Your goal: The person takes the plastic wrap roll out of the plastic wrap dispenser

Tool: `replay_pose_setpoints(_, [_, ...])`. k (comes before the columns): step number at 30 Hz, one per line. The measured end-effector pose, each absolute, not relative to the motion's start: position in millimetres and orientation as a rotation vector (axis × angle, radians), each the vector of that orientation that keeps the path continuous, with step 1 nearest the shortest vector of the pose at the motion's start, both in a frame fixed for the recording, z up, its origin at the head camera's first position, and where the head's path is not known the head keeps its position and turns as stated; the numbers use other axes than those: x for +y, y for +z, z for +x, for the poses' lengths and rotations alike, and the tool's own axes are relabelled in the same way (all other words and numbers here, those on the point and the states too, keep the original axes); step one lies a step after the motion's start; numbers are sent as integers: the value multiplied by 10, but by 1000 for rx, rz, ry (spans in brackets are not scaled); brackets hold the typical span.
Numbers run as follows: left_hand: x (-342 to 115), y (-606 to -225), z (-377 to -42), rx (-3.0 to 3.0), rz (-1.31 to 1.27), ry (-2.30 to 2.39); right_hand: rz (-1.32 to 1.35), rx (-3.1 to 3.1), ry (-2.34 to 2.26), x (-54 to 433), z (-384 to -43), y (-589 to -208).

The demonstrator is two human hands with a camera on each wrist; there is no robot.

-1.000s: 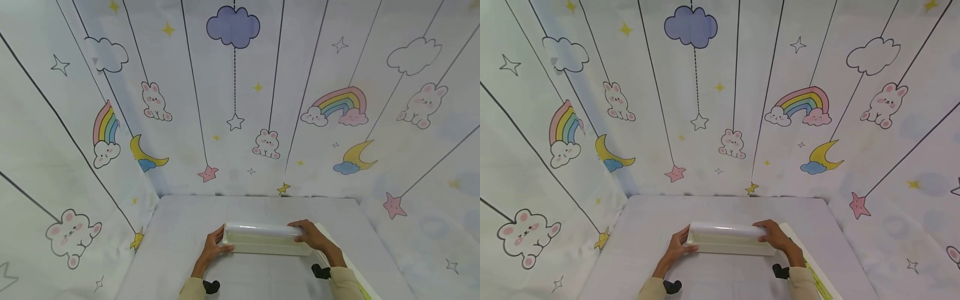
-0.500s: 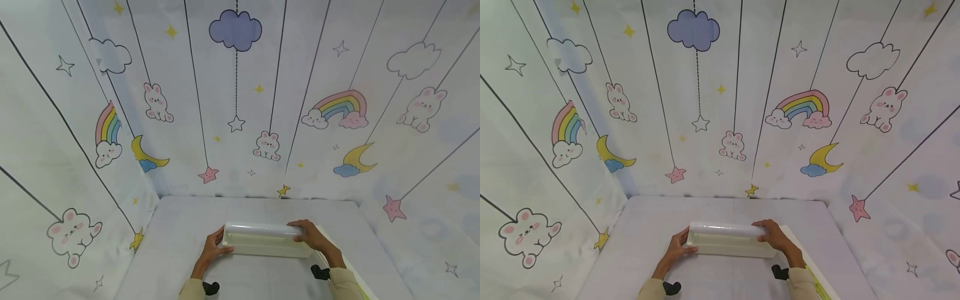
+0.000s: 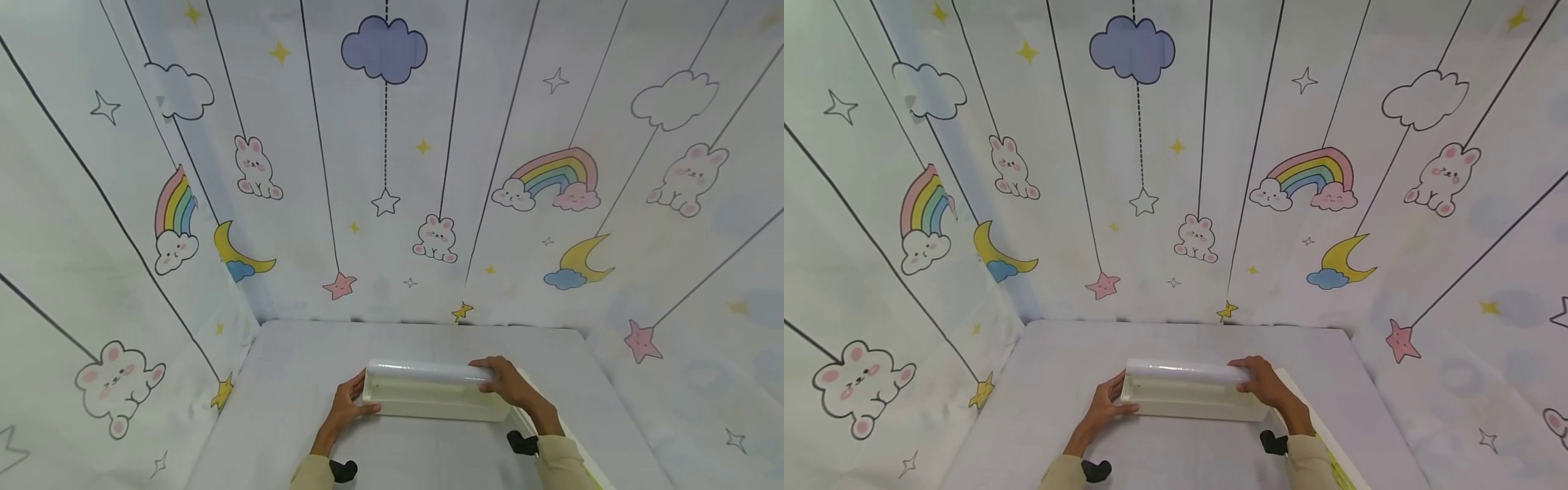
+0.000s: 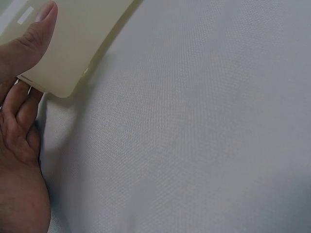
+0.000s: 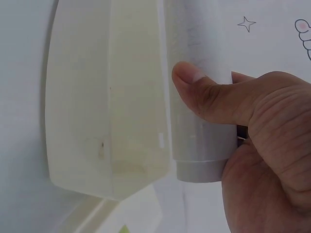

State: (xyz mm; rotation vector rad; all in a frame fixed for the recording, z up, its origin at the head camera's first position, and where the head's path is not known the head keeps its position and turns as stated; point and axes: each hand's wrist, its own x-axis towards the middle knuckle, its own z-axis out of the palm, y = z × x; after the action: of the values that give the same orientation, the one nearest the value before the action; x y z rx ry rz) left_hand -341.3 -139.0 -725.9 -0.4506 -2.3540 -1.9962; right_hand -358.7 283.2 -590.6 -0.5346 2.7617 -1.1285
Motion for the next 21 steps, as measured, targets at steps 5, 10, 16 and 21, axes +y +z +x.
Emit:
replay_pose_setpoints(5, [-1365, -7144, -3376, -2377, -453, -1966, -581, 2779, -1132, 2841, -3611, -5887])
replay_pose_setpoints(10, [-1356, -7098, -3365, -2411, -394, -1998, -578, 2788, -1147, 2847, -3625, -5882])
replay_pose_setpoints(16, [-1371, -7175, -3370, -2411, -419, -1952, -539, 2778, -1144, 2843, -3633, -5911])
replay_pose_setpoints(21, [-1397, -7320, -3430, -2363, -423, -2009, -552, 2796, -1136, 2840, -3640, -5918])
